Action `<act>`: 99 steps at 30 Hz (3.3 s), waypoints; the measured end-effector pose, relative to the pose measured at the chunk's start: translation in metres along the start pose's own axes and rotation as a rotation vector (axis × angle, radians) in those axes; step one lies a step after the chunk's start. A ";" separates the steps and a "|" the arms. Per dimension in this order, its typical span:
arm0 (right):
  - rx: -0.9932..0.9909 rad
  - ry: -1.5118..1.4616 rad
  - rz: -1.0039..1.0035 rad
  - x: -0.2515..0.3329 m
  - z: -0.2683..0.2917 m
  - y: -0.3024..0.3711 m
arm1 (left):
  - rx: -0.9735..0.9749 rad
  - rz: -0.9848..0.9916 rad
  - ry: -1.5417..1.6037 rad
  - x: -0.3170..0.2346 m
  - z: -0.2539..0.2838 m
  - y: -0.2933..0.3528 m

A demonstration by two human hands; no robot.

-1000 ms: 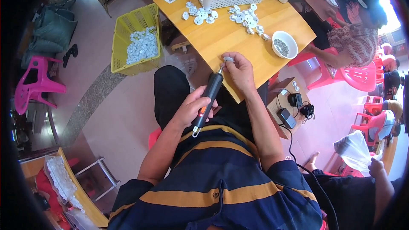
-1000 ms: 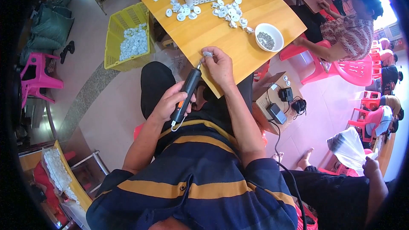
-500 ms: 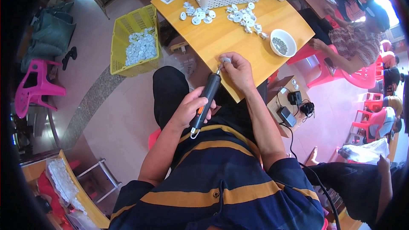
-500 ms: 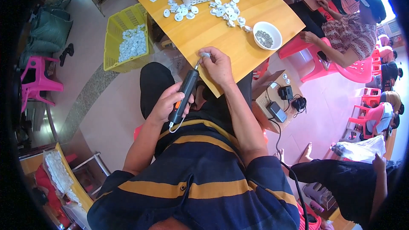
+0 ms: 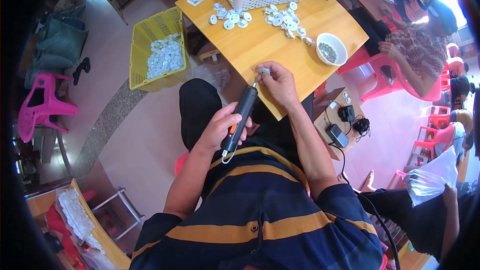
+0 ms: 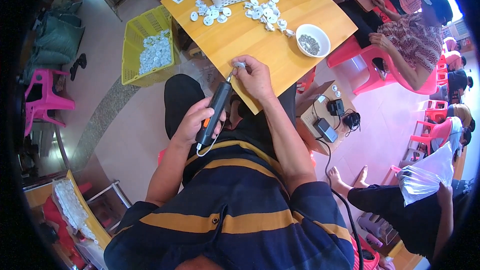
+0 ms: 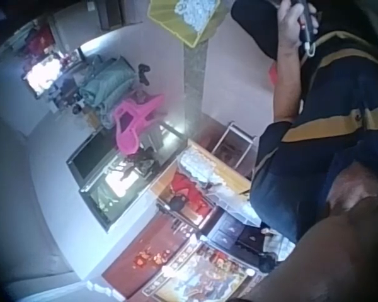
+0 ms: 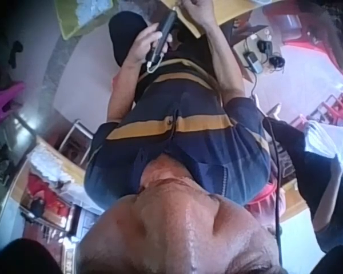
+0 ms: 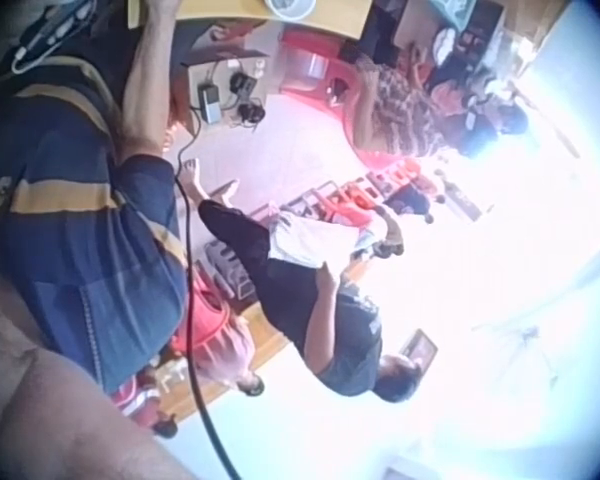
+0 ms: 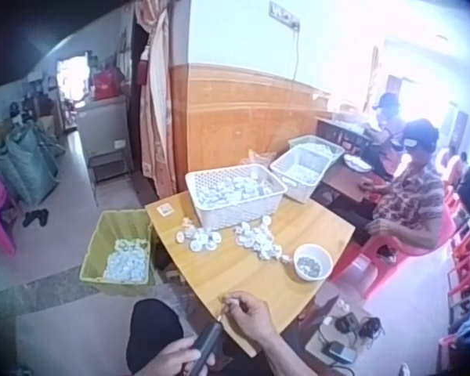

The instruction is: Assembling small plastic components by inserting screws using an electric screwdriver.

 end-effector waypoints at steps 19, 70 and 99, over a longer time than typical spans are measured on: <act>-0.017 0.107 0.080 -0.002 0.002 -0.001 | -0.010 0.015 0.006 0.002 -0.003 -0.001; 0.001 0.147 0.155 -0.004 0.010 0.000 | 0.016 0.002 -0.006 0.000 -0.004 -0.009; -0.103 -0.654 0.002 0.019 0.012 0.016 | 0.155 -0.075 0.188 -0.008 0.001 -0.006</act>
Point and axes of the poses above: each hand's wrist, its own y-axis away from the middle knuckle, its own z-axis out of the back of the hand, x = y × z, the point moved 4 cm from there along -y, towards the middle knuckle, and after that the axes turned 14 degrees about -y, right-handed, at the moved point
